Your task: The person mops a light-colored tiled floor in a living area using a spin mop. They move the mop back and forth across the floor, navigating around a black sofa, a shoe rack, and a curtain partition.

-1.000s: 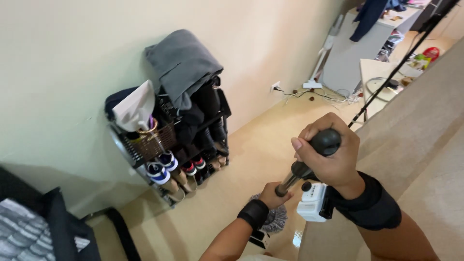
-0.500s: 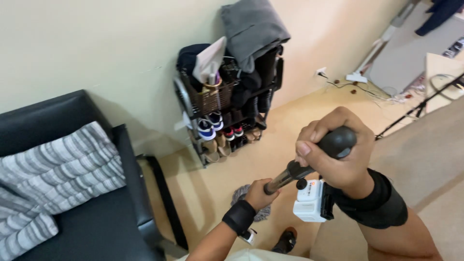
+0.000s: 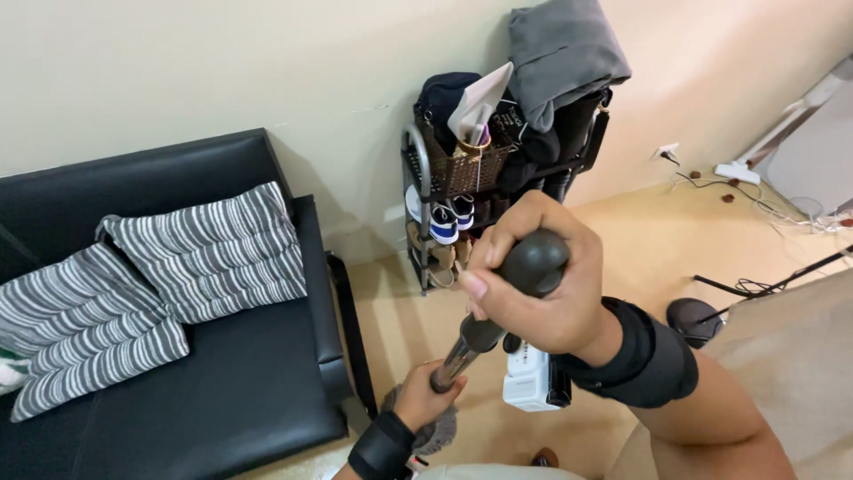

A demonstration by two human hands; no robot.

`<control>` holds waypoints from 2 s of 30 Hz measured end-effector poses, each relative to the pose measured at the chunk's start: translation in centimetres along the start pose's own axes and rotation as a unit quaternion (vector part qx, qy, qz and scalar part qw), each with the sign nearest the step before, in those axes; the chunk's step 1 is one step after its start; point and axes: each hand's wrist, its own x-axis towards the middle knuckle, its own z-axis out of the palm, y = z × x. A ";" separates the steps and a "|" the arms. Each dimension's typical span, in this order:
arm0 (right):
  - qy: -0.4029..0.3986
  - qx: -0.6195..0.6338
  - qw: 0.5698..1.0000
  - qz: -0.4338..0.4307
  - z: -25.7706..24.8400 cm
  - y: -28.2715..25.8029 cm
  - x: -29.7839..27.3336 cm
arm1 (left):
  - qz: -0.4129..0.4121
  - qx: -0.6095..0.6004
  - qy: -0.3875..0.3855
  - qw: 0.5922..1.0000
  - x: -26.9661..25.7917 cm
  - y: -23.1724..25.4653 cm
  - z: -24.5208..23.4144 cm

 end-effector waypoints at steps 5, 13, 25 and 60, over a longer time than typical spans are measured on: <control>-0.093 0.090 0.991 -0.026 -1.1 1.9 -0.1 | -0.017 -0.006 -0.017 1.000 -0.2 1.5 -0.8; -0.037 0.131 0.990 -0.017 -7.8 0.7 -3.8 | -0.001 0.024 -0.038 0.999 3.2 3.0 4.4; 0.102 -0.057 0.993 -0.029 -28.2 -2.8 -6.8 | 0.058 0.049 -0.146 0.986 18.0 7.6 21.9; -0.262 -0.200 0.944 0.022 -43.2 -0.5 -11.5 | 0.213 0.084 -0.211 0.950 38.4 -2.3 46.2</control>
